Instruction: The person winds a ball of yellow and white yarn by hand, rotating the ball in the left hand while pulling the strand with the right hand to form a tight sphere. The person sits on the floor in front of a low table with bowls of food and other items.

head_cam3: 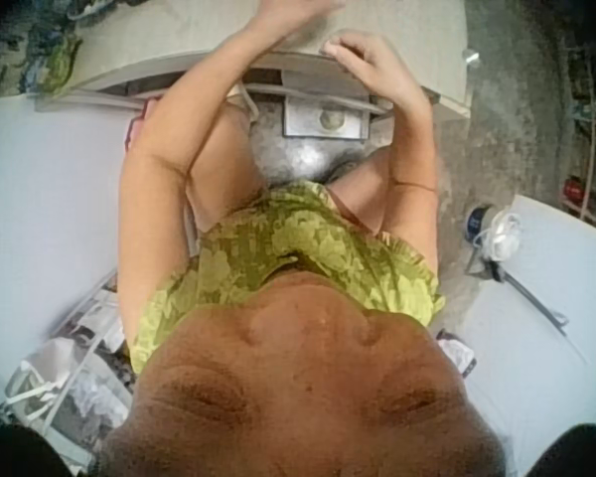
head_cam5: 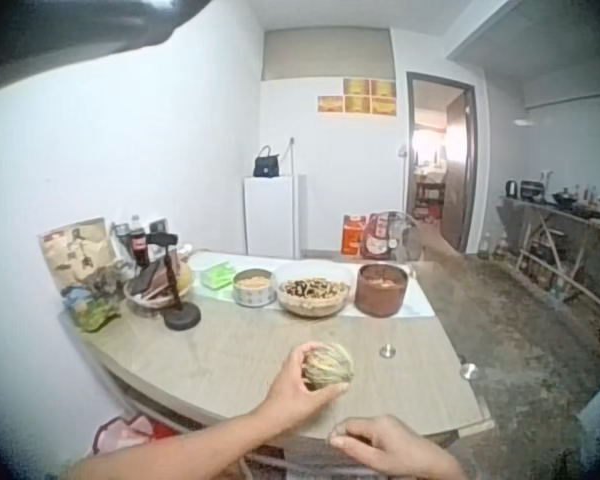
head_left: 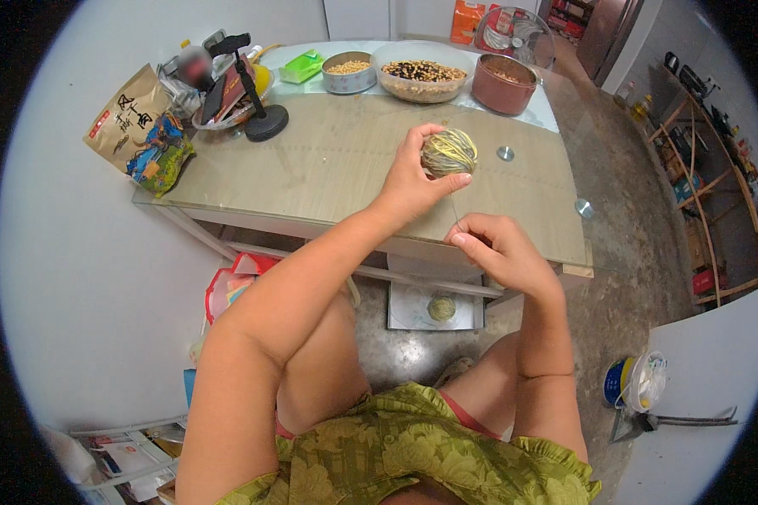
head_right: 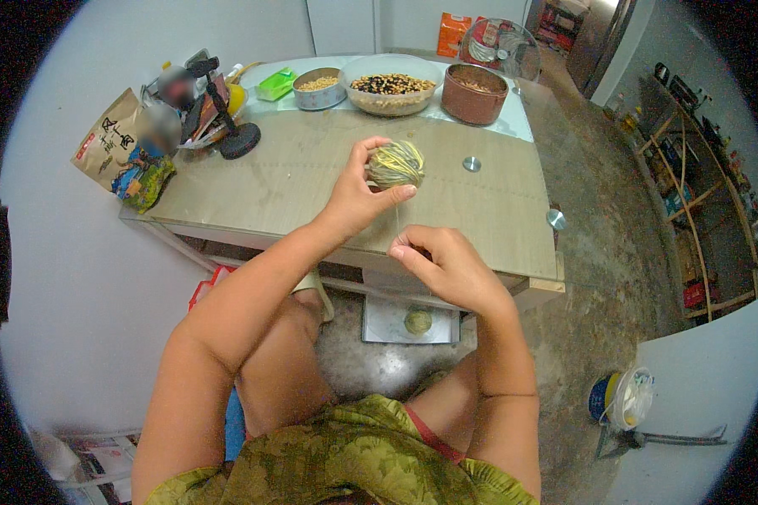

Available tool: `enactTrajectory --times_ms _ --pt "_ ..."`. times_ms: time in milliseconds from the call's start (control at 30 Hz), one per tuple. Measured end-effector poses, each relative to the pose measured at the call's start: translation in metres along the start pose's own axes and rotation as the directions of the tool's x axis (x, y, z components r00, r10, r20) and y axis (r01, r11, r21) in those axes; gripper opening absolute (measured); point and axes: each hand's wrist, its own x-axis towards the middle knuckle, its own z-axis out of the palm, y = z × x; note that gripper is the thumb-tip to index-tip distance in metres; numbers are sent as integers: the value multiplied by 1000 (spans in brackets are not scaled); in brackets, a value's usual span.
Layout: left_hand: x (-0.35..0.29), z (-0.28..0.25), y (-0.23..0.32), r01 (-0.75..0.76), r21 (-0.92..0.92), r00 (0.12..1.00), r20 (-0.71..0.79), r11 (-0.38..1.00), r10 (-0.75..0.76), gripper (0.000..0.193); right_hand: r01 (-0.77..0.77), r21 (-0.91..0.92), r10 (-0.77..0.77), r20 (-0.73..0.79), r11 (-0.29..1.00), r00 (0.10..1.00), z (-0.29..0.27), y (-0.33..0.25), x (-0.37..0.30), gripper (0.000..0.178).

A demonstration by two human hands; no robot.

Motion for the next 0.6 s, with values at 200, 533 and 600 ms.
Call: enactTrajectory --times_ms 200,533,600 --pt "-10 2 16 207 -139 942 297 968 -159 70 49 228 -2 -200 972 980 -24 -20 -17 23" --pt "-17 6 36 585 -162 548 801 794 -240 67 139 553 155 -451 821 879 -57 29 1 21" --pt "-18 6 42 609 -190 545 806 770 -232 67 104 538 172 -438 836 882 -55 32 4 22"
